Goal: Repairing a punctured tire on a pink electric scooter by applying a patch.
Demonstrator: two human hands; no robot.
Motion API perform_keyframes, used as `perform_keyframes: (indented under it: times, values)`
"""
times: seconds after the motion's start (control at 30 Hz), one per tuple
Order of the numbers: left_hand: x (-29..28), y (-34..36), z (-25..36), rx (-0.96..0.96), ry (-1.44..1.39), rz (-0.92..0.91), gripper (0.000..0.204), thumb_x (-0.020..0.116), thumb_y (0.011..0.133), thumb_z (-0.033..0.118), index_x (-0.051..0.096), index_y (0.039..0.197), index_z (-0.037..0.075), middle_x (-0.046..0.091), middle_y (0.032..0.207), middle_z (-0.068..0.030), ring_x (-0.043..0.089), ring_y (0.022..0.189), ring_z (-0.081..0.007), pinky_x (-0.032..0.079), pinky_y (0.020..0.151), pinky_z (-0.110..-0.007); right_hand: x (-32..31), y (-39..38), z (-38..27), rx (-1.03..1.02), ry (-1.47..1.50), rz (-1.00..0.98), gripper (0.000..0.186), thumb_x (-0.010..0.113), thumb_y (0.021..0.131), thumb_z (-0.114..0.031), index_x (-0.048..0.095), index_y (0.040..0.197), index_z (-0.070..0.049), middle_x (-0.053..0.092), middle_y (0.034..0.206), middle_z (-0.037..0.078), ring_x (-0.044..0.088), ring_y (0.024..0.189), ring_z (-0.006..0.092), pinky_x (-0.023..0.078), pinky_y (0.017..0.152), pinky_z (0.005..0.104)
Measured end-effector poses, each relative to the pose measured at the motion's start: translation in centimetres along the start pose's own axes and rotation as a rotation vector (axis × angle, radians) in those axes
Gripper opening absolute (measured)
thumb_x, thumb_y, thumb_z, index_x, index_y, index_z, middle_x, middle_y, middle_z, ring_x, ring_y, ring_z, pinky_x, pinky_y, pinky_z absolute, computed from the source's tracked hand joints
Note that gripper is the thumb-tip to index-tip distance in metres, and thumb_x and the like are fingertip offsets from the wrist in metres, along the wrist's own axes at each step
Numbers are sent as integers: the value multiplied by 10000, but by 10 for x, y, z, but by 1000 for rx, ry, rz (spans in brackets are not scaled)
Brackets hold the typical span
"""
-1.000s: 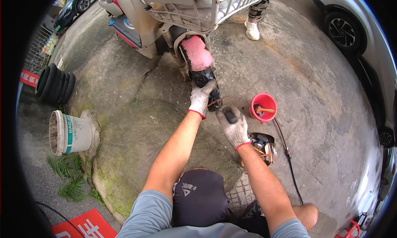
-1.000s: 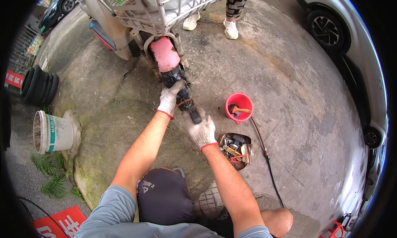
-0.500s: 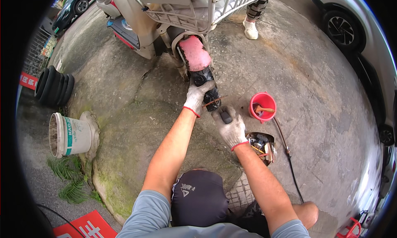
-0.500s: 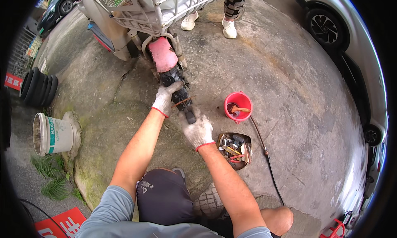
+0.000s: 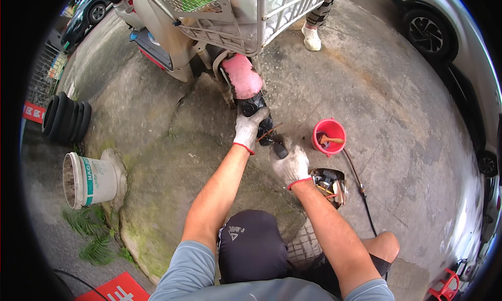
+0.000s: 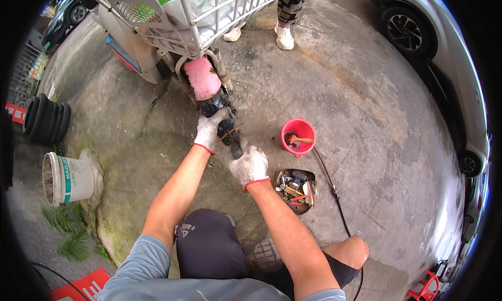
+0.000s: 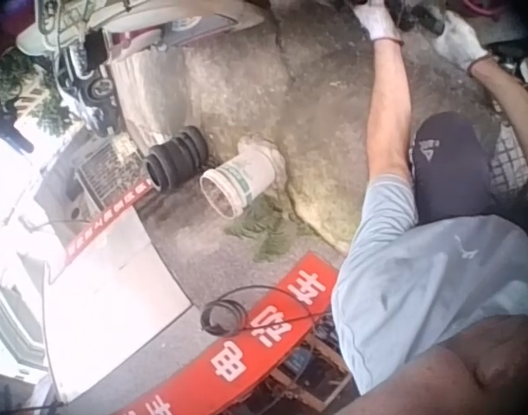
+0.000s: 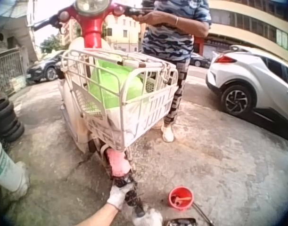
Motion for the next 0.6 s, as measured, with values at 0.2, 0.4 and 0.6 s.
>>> perform_keyframes:
  times: [0.2,0.4,0.6]
  values:
    - [3,-9,10,-102,-127,-52,419,768,747,166,605,1118,61,655,954,-38,632,801,-161,525,722,-322,2,6,-6,-46,-84,-27,212,617,812,-183,661,995,-84,666,877,199,644,833,383,506,739,450]
    - [4,-10,19,-154,-138,-76,369,748,764,151,612,1094,60,663,914,-40,645,763,-166,540,676,-331,9,8,-11,35,-50,-24,237,608,801,-189,656,1014,-95,666,861,214,650,833,387,512,742,463]
    - [3,-4,9,-197,-127,-24,363,739,784,162,609,1100,42,661,909,-45,651,752,-171,549,670,-338,26,10,1,122,47,42,264,612,795,-196,661,1039,-106,682,894,221,655,881,398,519,789,460]
Point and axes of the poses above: each hand's wrist, its own y-axis towards the middle knuckle, its own x-axis out of the palm, z = x × y, the point moved 2 cm from there along y, towards the middle knuckle
